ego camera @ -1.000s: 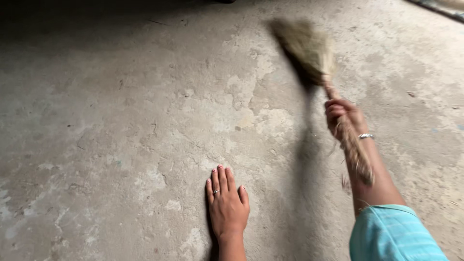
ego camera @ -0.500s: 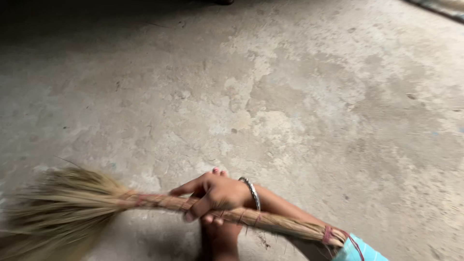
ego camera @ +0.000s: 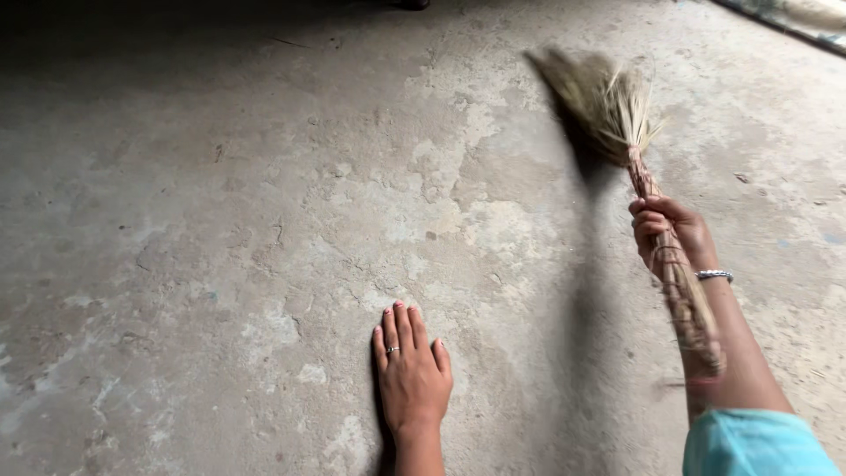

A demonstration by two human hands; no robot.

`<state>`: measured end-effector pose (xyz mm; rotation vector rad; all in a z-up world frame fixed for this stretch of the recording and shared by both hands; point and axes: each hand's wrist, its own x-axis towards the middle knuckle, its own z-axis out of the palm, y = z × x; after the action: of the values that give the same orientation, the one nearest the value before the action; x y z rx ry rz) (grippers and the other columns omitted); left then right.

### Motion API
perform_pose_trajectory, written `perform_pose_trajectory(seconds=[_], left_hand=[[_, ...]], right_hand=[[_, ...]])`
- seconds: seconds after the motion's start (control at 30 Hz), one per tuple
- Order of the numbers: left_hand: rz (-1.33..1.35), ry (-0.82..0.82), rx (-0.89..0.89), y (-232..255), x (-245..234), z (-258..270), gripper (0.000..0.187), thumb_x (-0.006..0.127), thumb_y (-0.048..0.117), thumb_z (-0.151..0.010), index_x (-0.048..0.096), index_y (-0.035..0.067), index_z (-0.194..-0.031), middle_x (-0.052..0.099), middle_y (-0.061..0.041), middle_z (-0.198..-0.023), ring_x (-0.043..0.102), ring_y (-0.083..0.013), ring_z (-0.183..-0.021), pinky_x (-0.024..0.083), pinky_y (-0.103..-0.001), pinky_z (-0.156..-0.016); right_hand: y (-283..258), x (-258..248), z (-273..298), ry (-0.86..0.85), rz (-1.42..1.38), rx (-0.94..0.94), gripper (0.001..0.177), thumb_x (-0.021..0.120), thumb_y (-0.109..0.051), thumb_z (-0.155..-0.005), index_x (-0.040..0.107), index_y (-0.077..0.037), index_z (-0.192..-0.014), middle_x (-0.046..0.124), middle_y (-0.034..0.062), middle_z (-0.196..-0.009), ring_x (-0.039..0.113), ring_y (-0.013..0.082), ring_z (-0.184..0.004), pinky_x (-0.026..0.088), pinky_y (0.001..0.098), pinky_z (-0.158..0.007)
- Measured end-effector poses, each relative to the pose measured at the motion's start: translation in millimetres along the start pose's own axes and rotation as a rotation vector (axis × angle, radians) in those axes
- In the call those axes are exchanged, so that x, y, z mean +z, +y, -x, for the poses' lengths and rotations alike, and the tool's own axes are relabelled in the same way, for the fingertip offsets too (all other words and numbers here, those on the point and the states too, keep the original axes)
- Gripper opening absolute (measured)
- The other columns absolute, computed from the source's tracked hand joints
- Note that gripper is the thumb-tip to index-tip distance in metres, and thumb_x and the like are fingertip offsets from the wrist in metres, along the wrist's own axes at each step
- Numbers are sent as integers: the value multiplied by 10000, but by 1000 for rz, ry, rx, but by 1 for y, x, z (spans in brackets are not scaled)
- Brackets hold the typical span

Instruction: The person sweeps a concrete floor by hand using a short broom, repeatedly moving the broom across the surface and occasionally using their other hand to assist.

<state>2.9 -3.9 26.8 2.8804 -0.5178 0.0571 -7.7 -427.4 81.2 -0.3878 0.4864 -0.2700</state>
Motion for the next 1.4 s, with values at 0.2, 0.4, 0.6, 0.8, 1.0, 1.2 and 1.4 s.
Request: perform_pose_trajectory(seconds=[0.2, 0.4, 0.6, 0.8, 1.0, 1.2, 1.4], left_hand=[[5, 73, 13, -1, -1, 4, 622, 410, 365, -965, 351, 13, -1475, 328, -148, -1572, 257, -277, -1475, 151, -441, -1209], [128, -114, 1, -4, -1, 3, 644, 492, 417, -944, 394, 116, -1505, 391, -102, -1556, 296, -232, -1465, 116, -469, -1260], [79, 132, 23, -2, 0, 4, 610, 483, 354, -945, 400, 10, -1442, 360, -152, -1548, 289, -294, -1451, 185, -448, -1192], [56, 25, -4, 0, -3, 3, 625, 428, 363, -963, 349, 16, -1477, 313, -136, -1580, 229, -273, -1482, 163, -441, -1203], [45, 48, 7, -1, 2, 0, 628, 434, 356, -957, 344, 18, -1478, 311, -136, -1598, 235, -274, -1475, 161, -448, -1197], [112, 226, 73, -11, 23, 9, 625, 427, 365, -979, 364, 26, -1500, 331, -142, -1587, 259, -291, -1496, 174, -465, -1228], [61, 272, 61, -10, 27, 4, 594, 405, 380, -1016, 357, 38, -1499, 321, -137, -1596, 259, -261, -1508, 170, -444, -1241]], right_hand=[[124, 129, 62, 3, 1065, -34, 262, 620, -105, -928, 717, -54, -1165, 709, 114, -680, 430, 89, -376, 368, 221, -319], [272, 174, 129, -890, 1309, 358, 666, 693, 23, -867, 525, -115, -1496, 678, 110, -806, 585, 94, -550, 509, 235, -475], [195, 110, 29, -29, 1414, 133, 497, 701, -52, -852, 653, -192, -1327, 772, 106, -973, 548, 100, -466, 469, 247, -378], [21, 27, -19, 228, 899, -337, 339, 658, 52, -965, 552, 155, -1271, 660, 174, -851, 614, 172, -570, 489, 286, -457], [79, 99, 48, 352, 1294, -481, 158, 640, -22, -927, 704, -48, -1069, 693, 115, -787, 607, 151, -544, 524, 299, -438], [249, 132, 134, -789, 1594, -538, 596, 690, 35, -789, 620, -145, -1353, 738, 156, -1126, 737, 186, -866, 605, 336, -758], [235, 82, 70, -323, 1979, 162, 650, 529, 3, -957, 512, -305, -1529, 750, 5, -1197, 716, 290, -677, 656, 370, -632]])
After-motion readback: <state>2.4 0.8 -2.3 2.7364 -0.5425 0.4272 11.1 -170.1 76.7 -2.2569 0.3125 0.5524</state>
